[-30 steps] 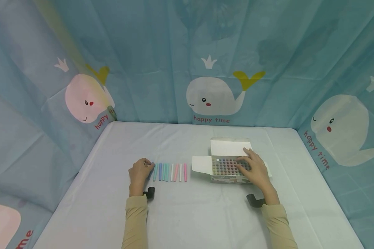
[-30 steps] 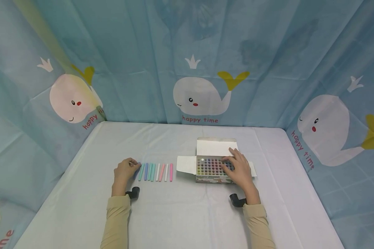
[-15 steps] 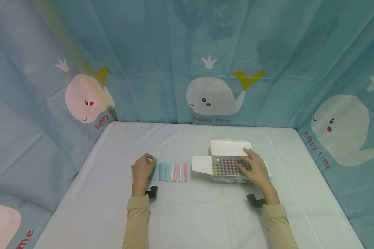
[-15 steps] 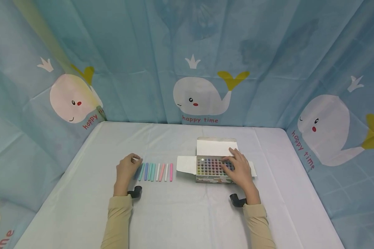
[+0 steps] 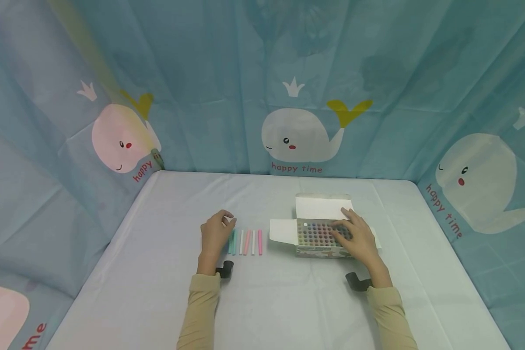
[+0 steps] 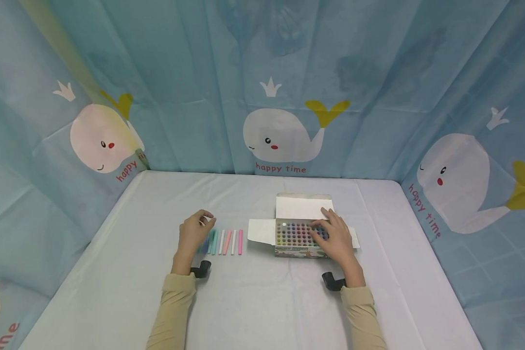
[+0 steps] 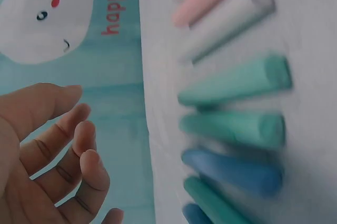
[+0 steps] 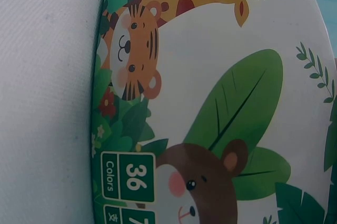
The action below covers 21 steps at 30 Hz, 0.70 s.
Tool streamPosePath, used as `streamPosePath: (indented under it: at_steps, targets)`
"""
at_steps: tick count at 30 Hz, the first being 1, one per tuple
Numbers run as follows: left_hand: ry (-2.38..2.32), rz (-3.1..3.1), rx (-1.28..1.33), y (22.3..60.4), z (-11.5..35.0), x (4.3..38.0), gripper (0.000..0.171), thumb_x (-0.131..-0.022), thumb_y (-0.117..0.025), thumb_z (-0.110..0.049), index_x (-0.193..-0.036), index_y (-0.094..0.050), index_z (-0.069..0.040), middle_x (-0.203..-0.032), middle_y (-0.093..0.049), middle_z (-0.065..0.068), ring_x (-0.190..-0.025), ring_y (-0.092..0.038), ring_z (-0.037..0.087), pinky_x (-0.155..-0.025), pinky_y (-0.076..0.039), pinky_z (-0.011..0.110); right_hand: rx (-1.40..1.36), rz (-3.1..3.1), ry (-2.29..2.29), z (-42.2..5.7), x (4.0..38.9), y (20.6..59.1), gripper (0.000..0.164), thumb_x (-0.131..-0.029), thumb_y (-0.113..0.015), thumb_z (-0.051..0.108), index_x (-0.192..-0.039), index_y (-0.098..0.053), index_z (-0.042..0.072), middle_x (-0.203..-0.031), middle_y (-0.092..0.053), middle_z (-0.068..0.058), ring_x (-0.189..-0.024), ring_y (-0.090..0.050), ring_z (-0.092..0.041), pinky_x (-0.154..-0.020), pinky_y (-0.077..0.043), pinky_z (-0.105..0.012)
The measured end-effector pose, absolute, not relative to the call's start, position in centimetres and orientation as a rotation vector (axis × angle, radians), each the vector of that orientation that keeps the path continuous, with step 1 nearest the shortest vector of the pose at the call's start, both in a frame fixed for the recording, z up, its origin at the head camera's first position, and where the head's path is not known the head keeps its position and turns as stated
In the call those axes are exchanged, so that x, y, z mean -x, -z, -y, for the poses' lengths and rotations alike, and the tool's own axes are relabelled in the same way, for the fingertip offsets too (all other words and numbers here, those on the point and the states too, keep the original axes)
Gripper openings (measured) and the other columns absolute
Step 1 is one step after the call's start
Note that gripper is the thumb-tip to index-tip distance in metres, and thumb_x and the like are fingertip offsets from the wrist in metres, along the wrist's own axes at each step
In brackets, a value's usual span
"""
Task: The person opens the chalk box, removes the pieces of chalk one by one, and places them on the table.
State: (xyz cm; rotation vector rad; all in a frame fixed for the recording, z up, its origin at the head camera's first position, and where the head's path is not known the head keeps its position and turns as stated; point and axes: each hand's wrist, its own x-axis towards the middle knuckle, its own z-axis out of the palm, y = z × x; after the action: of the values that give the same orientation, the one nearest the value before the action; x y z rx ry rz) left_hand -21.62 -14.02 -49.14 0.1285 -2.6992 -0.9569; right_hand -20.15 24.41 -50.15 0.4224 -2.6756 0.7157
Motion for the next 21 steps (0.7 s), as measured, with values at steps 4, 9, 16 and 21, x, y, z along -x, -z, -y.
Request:
streamPosePath:
  at_steps: [4, 9, 16, 21]
  targets:
    - [0.984, 2.668, -0.061, 48.7, 12.8, 21.6, 0.017, -0.081, -0.061, -0.027, -0.091, -0.064, -0.014, -0.064, -0.056, -0.003, -0.048, -0.044, 0.011, -0.078, -0.033, 0.044, -0.421, 2.681, -0.719, -24.4, 20.1, 50.1, 0.024, -0.075, -0.065, 0.036, -0.093, -0.062, 0.021, -0.134, -0.037, -0.013, -0.126, -0.027, -0.034, -0.097, -0.021, -0.054]
    - [0.997, 2.631, 0.023, 48.2, 11.0, 21.7, 0.015, -0.081, -0.061, -0.025, -0.090, -0.064, -0.014, -0.064, -0.055, -0.004, -0.048, -0.044, 0.009, -0.071, -0.038, 0.040, -0.423, 2.679, -0.728, -24.4, 20.1, 50.1, 0.023, -0.075, -0.065, 0.035, -0.093, -0.061, 0.021, -0.134, -0.037, -0.013, -0.126, -0.027, -0.034, -0.096, -0.021, -0.055]
    - [0.969, 2.605, 0.087, 48.0, 8.5, 22.0, 0.012, -0.080, -0.061, -0.028, -0.087, -0.064, -0.019, -0.063, -0.054, -0.009, -0.047, -0.042, 0.006, -0.063, -0.034, 0.028, -0.426, 2.677, -0.724, -24.4, 20.2, 50.2, 0.023, -0.075, -0.065, 0.036, -0.093, -0.061, 0.021, -0.134, -0.037, -0.013, -0.126, -0.027, -0.034, -0.096, -0.021, -0.054]
    - [0.959, 2.597, 0.157, 47.8, 7.1, 22.1, 0.010, -0.080, -0.061, -0.027, -0.087, -0.063, -0.020, -0.064, -0.054, -0.010, -0.049, -0.042, 0.005, -0.072, -0.034, 0.035, -0.422, 2.677, -0.721, -24.5, 20.2, 50.3, 0.023, -0.076, -0.065, 0.036, -0.093, -0.061, 0.021, -0.134, -0.037, -0.013, -0.125, -0.027, -0.035, -0.096, -0.021, -0.055]
